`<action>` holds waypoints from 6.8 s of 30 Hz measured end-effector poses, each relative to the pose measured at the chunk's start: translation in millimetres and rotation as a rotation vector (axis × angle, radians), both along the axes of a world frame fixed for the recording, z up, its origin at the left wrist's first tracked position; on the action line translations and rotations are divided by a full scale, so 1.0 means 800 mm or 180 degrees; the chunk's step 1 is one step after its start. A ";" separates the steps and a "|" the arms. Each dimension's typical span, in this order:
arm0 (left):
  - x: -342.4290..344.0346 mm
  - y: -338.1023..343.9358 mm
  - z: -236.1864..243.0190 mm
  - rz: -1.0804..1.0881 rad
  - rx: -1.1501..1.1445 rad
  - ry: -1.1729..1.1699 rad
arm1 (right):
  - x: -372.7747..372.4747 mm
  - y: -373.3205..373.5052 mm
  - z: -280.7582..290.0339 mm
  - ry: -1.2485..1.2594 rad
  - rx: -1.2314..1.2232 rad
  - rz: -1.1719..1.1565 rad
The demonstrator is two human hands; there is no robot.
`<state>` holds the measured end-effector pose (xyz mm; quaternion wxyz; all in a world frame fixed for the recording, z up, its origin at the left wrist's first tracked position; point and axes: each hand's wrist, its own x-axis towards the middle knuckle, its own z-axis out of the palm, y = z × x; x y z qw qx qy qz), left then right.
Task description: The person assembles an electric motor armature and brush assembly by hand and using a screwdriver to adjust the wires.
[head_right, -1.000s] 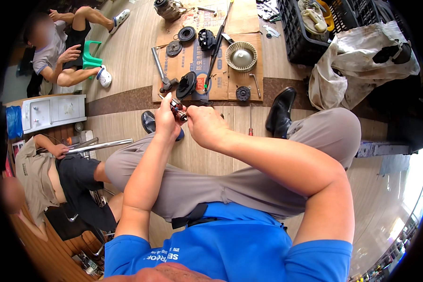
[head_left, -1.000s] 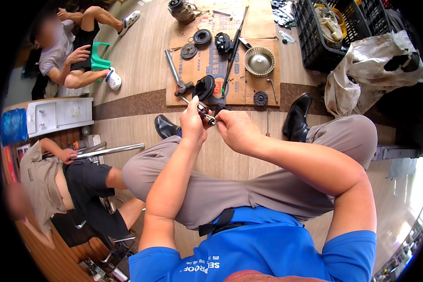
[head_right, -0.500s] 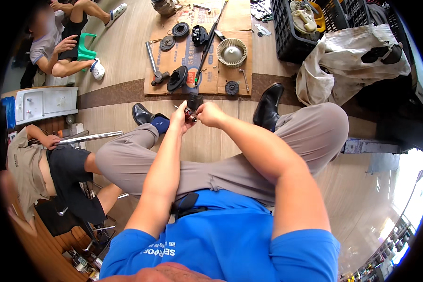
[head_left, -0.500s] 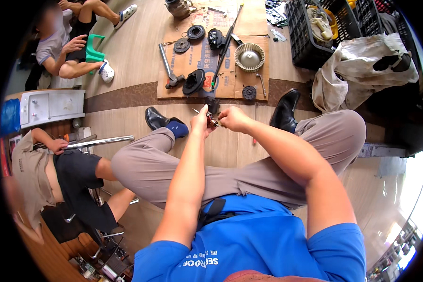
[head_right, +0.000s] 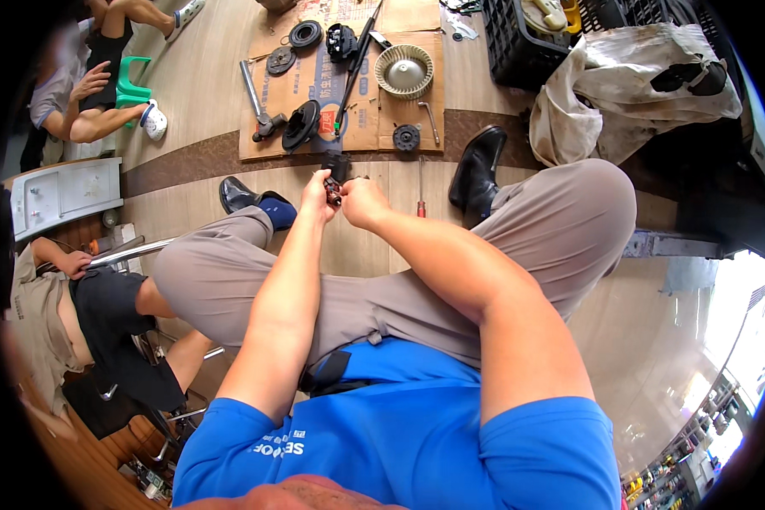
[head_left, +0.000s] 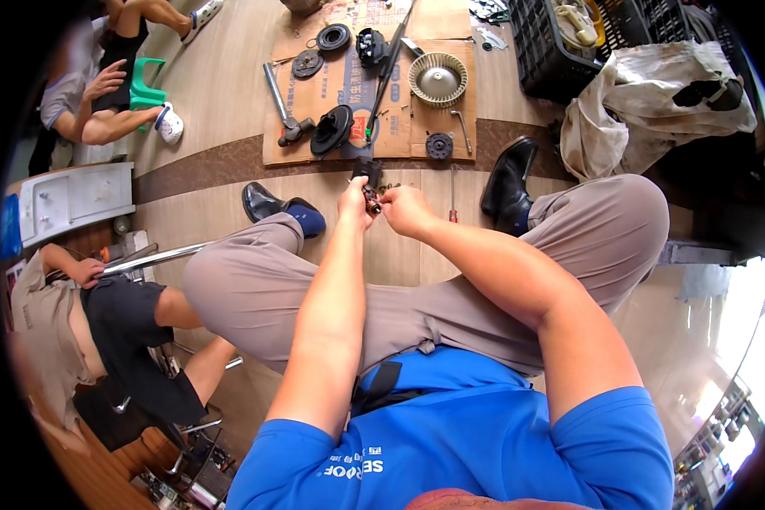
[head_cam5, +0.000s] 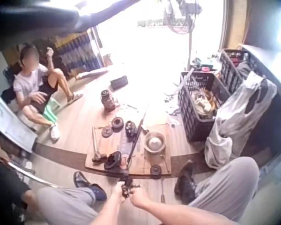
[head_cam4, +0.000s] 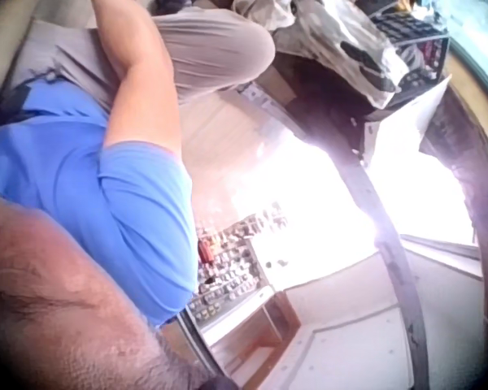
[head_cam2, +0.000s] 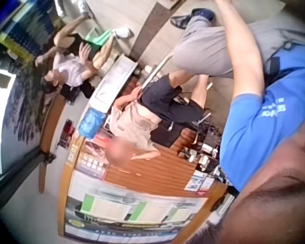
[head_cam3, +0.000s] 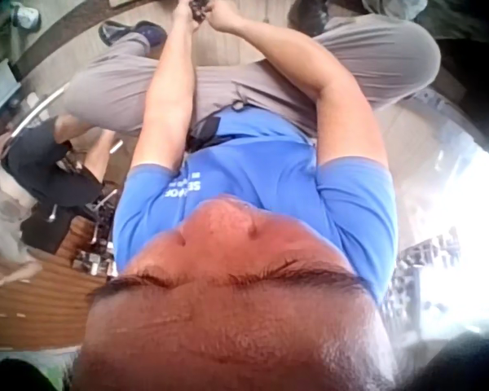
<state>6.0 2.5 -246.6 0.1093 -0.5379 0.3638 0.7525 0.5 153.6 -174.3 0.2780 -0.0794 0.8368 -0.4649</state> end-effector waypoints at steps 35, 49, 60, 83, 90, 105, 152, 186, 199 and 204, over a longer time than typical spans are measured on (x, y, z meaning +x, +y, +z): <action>-0.013 -0.008 0.034 0.0313 0.0790 0.0661 | -0.043 0.005 0.050 0.0341 -0.0105 0.0815; -0.010 -0.012 0.037 0.0256 0.0670 0.0852 | -0.041 0.004 0.059 0.0359 -0.0071 0.0776; -0.012 -0.007 0.035 0.0257 0.0539 0.1017 | -0.040 0.005 0.061 0.0292 -0.0004 0.0772; -0.028 0.033 0.033 0.1396 -0.0853 0.0423 | 0.003 -0.013 0.036 0.0190 0.0102 0.0038; -0.036 0.047 0.043 0.1865 -0.0910 0.0424 | 0.001 -0.018 0.027 0.0214 0.0071 -0.0246; -0.052 0.024 0.099 0.1561 0.0606 0.1654 | -0.043 -0.005 0.062 0.0521 -0.0658 -0.0660; 0.034 0.004 0.261 -0.0956 -0.1532 0.2470 | -0.090 0.046 0.263 0.1015 -0.0422 0.1990; 0.032 0.027 0.151 -0.0397 -0.2781 0.1569 | -0.031 0.001 0.124 0.0251 -0.0705 0.0584; 0.040 0.001 0.188 -0.0350 -0.0583 0.2424 | -0.066 0.015 0.140 0.0261 -0.0765 0.0361; 0.038 0.001 0.201 -0.0092 0.0259 0.2696 | -0.074 0.019 0.146 0.0465 -0.0947 0.0142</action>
